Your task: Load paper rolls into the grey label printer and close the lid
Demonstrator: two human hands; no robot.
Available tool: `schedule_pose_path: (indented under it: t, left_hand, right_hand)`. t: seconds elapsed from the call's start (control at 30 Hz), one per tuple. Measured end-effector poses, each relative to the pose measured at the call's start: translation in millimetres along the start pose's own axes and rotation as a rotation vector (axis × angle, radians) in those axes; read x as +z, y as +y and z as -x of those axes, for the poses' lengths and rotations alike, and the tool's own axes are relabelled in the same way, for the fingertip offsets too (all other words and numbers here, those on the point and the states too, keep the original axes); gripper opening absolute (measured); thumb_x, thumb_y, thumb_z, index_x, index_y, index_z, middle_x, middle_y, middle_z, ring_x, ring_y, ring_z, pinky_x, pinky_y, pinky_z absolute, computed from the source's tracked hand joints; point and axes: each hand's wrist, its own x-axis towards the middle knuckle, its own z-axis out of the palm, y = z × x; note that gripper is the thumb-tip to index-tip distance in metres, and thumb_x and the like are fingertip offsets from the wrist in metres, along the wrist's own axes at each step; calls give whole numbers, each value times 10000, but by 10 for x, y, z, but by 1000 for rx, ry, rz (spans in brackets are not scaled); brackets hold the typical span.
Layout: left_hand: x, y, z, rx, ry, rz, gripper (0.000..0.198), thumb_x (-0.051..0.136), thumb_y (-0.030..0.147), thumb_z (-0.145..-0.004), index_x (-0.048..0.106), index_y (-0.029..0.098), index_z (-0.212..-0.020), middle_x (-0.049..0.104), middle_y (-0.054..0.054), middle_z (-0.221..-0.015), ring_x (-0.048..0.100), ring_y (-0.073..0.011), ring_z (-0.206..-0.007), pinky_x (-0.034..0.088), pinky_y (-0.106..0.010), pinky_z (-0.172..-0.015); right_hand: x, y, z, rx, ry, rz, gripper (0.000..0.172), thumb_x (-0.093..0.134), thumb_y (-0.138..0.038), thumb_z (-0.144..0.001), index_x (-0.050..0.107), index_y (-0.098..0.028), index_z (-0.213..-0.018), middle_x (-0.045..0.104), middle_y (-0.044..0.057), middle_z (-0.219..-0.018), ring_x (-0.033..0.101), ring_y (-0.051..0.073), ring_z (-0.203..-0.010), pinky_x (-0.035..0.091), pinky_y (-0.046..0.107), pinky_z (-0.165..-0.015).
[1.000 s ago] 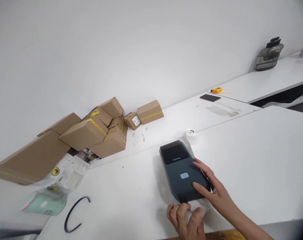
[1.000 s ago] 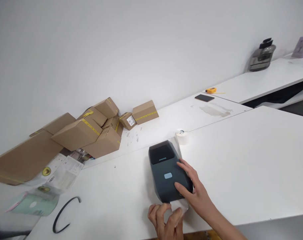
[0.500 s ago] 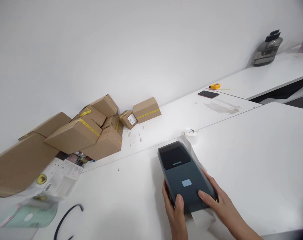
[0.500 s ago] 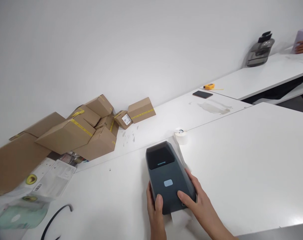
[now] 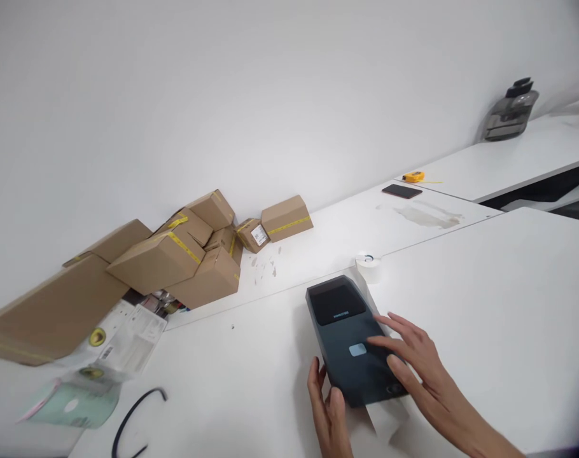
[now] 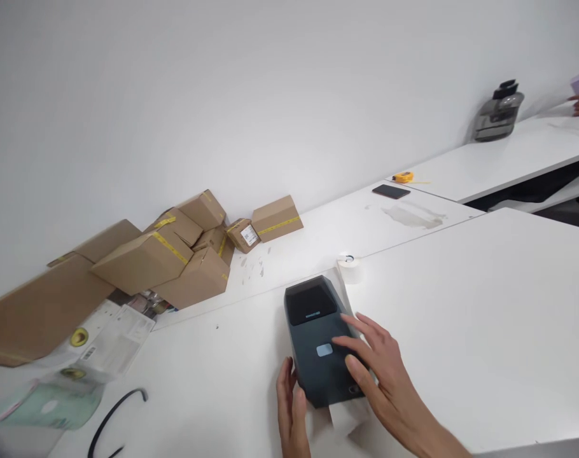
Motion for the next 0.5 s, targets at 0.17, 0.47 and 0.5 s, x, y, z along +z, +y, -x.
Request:
schedule_pose_path:
  t: [0.17,0.47,0.5]
  left_hand:
    - [-25,-92,129,68,106,-67,685,391,652,-887,482,195,-1388,462,-109,-1492,409,-273,-1395,453,-304,-1045]
    - [27,123,33,154,-92,-112,666,416,601,-912,387,246,-1474,243,-57,-1620,224,-278,-1484,286,-368,-1187]
    - [39,131,26,157,-107,-127,660,419,599,-912,394,248,-1471,242,-54,-1621,216,-274,-1487,288,-366,-1186]
  right_hand:
    - [-117,-117,-244,-342,-179,300,301,457,-309,-967,653,-395,-1180,418,-60,-1535,281,303,-1447,219,561,-1135]
    - [72,22,-122,-376,-74,356,376,461,-303,-969,585,-387,-1314,439,-39,-1529,311,290,-1442,200,550,-1142]
    - [63,25,-119,-341,-108,322,369,456,-318,-974,588,-398,-1309,432,-46,-1533,302,296,-1447,216,563,-1143]
